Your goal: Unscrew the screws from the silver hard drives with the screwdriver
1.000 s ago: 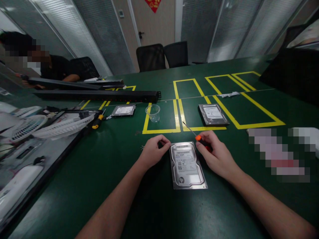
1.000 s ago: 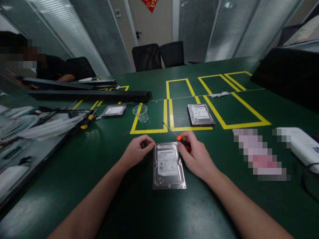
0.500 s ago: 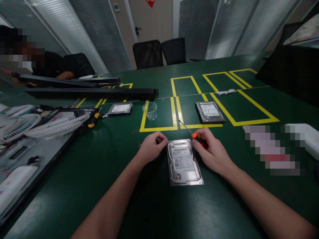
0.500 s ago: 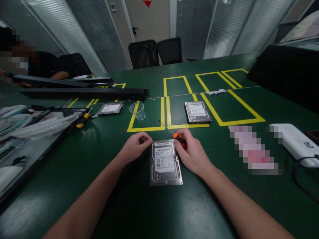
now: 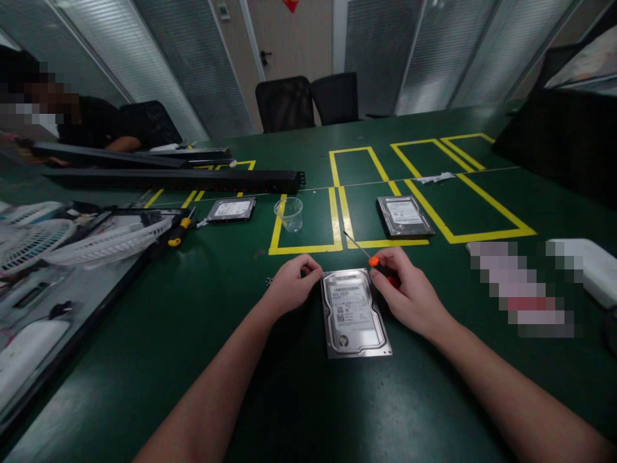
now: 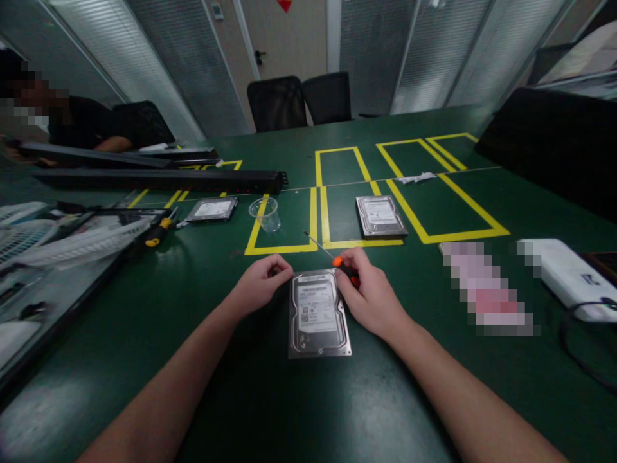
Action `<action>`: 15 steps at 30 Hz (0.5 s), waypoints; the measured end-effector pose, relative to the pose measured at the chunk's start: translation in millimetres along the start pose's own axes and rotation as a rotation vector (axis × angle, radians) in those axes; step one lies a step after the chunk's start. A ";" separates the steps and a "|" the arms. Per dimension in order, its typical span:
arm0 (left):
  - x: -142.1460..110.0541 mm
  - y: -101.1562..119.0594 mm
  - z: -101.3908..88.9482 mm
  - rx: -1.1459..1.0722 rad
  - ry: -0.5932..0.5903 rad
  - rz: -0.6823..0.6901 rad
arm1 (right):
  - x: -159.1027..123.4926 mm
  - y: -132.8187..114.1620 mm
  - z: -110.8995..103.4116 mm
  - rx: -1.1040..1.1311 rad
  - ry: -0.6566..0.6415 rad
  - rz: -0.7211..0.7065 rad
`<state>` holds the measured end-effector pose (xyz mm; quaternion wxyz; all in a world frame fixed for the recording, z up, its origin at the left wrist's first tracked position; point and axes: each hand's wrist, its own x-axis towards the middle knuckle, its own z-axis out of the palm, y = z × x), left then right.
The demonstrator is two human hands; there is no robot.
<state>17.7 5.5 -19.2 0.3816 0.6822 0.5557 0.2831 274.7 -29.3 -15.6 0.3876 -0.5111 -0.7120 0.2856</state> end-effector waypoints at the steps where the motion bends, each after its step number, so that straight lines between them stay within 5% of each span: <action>1: 0.1 -0.2 -0.1 -0.002 -0.003 0.005 | 0.0 0.2 0.1 0.003 -0.001 0.001; 15: -1.9 -1.1 0.9 0.013 0.007 0.025 | 0.7 -2.4 -1.2 -0.014 -0.009 -0.007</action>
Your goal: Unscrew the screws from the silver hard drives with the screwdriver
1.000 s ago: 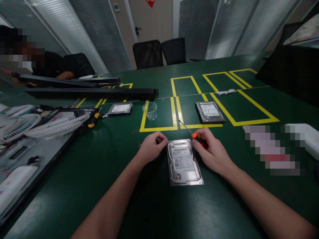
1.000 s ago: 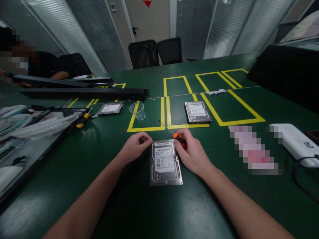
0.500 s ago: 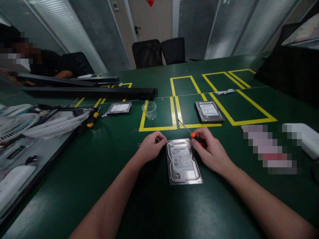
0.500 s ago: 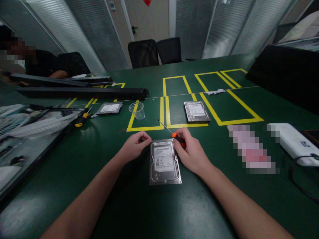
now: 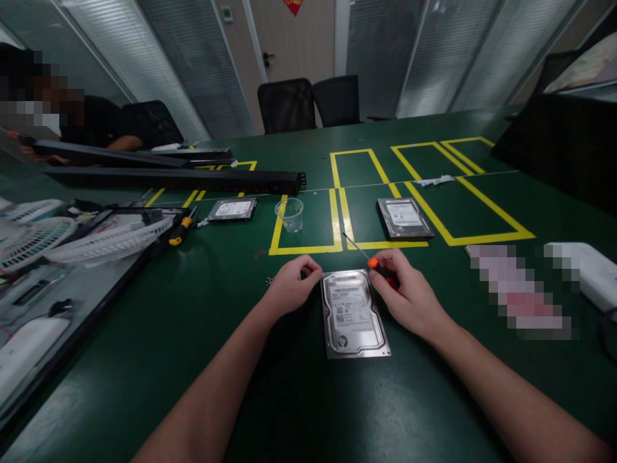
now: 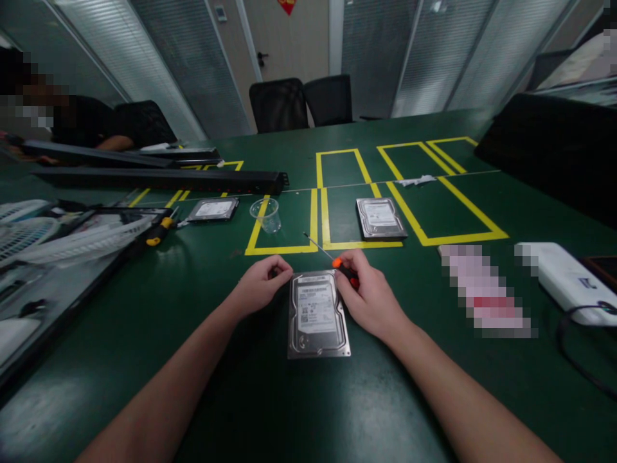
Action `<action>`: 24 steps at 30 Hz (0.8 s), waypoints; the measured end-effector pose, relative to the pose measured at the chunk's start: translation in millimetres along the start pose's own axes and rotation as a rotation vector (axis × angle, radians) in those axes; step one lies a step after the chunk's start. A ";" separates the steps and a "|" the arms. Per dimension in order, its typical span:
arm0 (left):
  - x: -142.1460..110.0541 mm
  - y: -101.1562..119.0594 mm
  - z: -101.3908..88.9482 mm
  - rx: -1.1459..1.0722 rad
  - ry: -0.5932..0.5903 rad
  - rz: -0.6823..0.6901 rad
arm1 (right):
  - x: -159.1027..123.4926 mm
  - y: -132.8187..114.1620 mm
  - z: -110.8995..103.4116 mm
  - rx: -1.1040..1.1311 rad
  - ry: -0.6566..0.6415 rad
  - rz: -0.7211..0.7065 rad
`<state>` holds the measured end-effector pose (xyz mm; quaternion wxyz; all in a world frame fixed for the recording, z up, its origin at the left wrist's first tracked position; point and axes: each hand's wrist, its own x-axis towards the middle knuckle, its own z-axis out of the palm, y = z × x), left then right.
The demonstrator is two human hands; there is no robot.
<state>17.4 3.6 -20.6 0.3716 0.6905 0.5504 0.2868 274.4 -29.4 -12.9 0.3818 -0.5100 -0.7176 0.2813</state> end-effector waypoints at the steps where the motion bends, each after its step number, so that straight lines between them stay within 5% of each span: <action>1: 0.0 0.1 0.2 -0.002 0.001 0.001 | 0.3 -0.6 0.1 0.001 0.001 -0.001; 24: -4.3 -4.6 0.9 0.049 0.027 0.059 | 0.6 -1.6 -2.1 -0.021 0.015 -0.010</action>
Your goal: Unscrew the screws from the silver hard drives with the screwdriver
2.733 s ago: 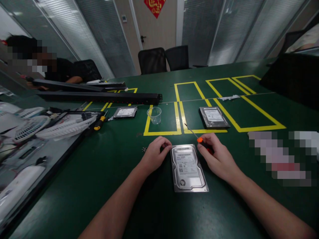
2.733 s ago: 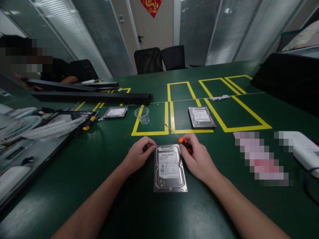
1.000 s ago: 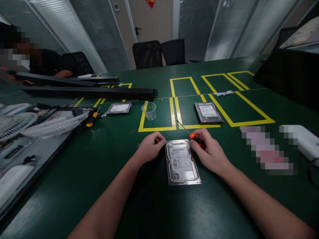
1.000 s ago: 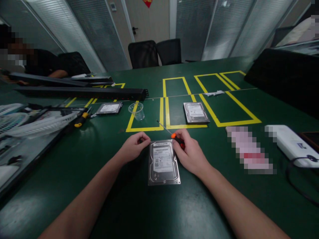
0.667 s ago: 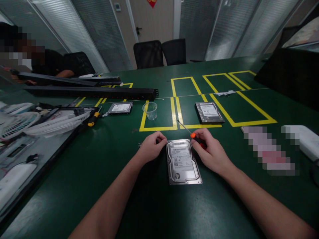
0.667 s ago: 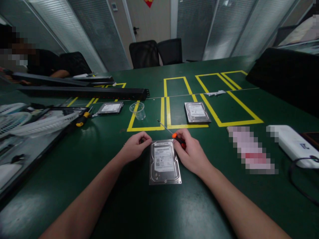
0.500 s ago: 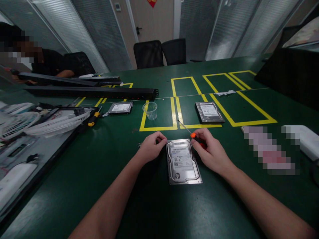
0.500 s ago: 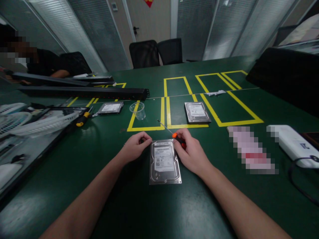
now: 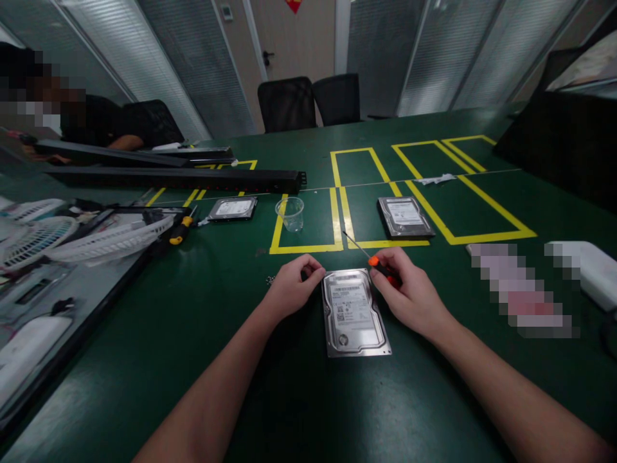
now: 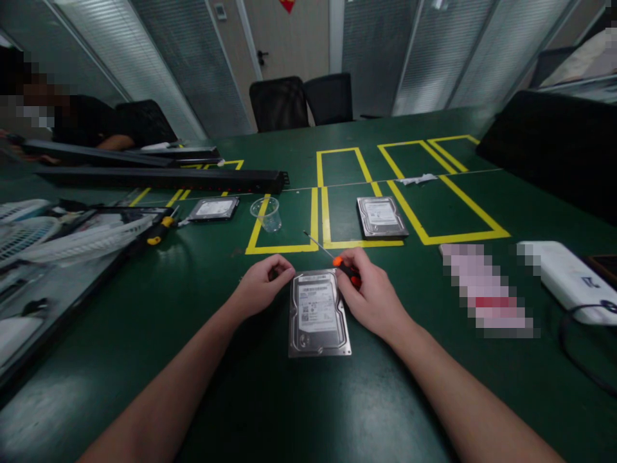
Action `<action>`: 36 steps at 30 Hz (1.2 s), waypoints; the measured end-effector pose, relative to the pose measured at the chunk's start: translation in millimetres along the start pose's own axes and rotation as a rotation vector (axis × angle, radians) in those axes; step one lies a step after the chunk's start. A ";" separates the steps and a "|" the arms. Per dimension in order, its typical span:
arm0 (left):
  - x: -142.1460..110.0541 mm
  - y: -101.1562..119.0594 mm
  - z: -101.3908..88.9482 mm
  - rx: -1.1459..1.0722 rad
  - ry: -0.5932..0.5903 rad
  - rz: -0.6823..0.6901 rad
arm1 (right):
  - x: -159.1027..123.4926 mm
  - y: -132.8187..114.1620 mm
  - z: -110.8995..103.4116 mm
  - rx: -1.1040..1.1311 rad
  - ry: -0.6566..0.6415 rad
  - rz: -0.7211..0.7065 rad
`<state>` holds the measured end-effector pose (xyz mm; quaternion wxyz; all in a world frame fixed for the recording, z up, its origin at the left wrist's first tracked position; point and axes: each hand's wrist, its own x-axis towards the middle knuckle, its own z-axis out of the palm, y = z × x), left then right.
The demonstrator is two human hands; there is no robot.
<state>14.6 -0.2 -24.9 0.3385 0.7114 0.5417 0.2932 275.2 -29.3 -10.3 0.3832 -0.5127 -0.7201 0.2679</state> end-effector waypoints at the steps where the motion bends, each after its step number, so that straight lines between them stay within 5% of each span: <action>1: -0.1 1.1 0.5 0.009 0.009 0.001 | 0.0 0.0 0.0 0.004 -0.001 0.000; 15: 1.1 1.4 0.2 -0.017 0.025 -0.026 | 0.5 -0.1 0.7 0.008 -0.009 0.005; 26: -5.9 12.6 -11.7 0.189 -0.030 0.222 | -0.2 -1.5 -1.5 -0.003 -0.006 -0.012; 36: -6.5 13.0 -6.7 0.366 -0.019 0.253 | 1.0 -0.5 -0.4 0.016 -0.007 -0.010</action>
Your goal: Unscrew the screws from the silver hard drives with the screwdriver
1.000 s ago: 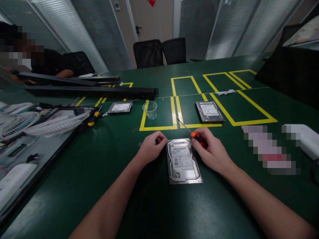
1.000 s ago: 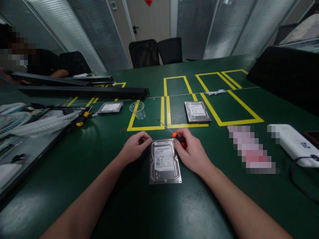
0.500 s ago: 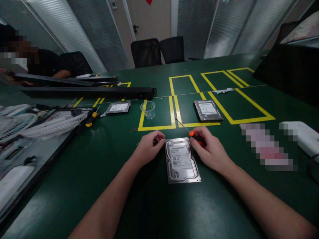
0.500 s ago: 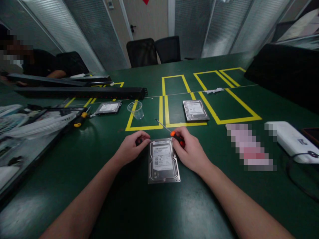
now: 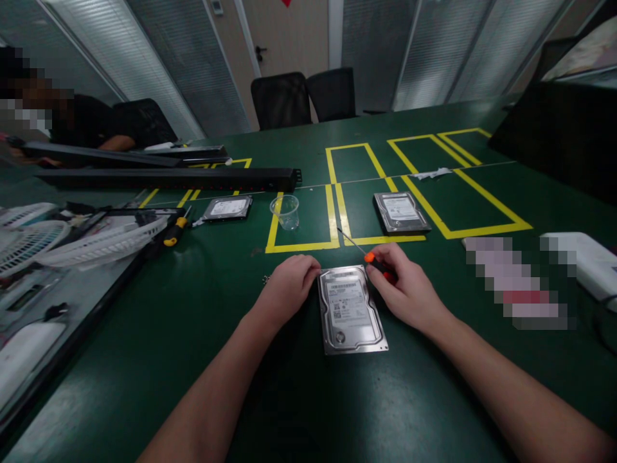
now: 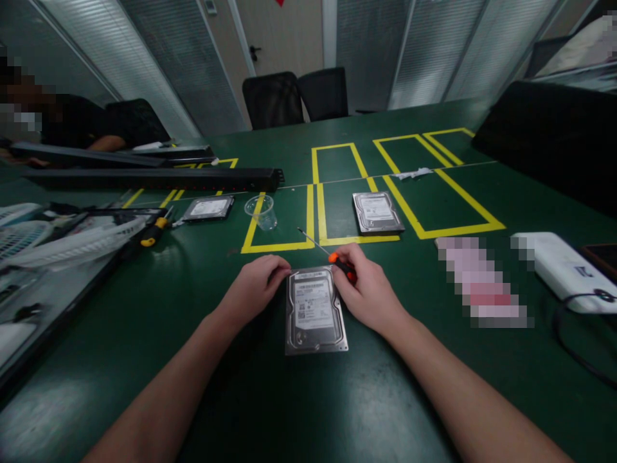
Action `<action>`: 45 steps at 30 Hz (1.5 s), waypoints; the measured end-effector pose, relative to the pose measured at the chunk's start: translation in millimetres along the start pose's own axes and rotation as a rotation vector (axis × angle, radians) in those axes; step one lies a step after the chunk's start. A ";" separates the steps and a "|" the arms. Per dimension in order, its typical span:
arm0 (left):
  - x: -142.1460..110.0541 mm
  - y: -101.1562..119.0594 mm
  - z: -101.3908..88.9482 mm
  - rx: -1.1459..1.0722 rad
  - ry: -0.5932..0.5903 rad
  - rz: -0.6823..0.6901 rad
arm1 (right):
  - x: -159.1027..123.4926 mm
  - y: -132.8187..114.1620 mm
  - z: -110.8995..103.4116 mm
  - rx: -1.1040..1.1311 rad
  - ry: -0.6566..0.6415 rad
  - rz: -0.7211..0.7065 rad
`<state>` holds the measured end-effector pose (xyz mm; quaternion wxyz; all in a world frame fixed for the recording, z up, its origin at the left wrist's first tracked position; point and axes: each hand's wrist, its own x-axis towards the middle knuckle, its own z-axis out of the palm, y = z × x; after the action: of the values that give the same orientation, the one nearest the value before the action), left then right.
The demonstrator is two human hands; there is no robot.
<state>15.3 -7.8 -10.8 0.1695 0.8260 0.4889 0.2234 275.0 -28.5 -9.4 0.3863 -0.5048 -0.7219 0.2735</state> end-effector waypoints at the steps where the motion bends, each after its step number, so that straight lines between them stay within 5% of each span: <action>1: -0.4 -0.4 0.5 -0.007 0.004 0.000 | -0.1 0.3 0.0 0.003 0.002 -0.001; 45: -3.5 -15.0 2.2 -0.294 0.030 -0.058 | -0.5 7.3 -6.7 0.078 0.013 -0.032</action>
<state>4.0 -4.1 -20.8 0.2875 0.7744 0.4771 0.2999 284.5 -26.5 -11.6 0.4148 -0.4794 -0.7161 0.2920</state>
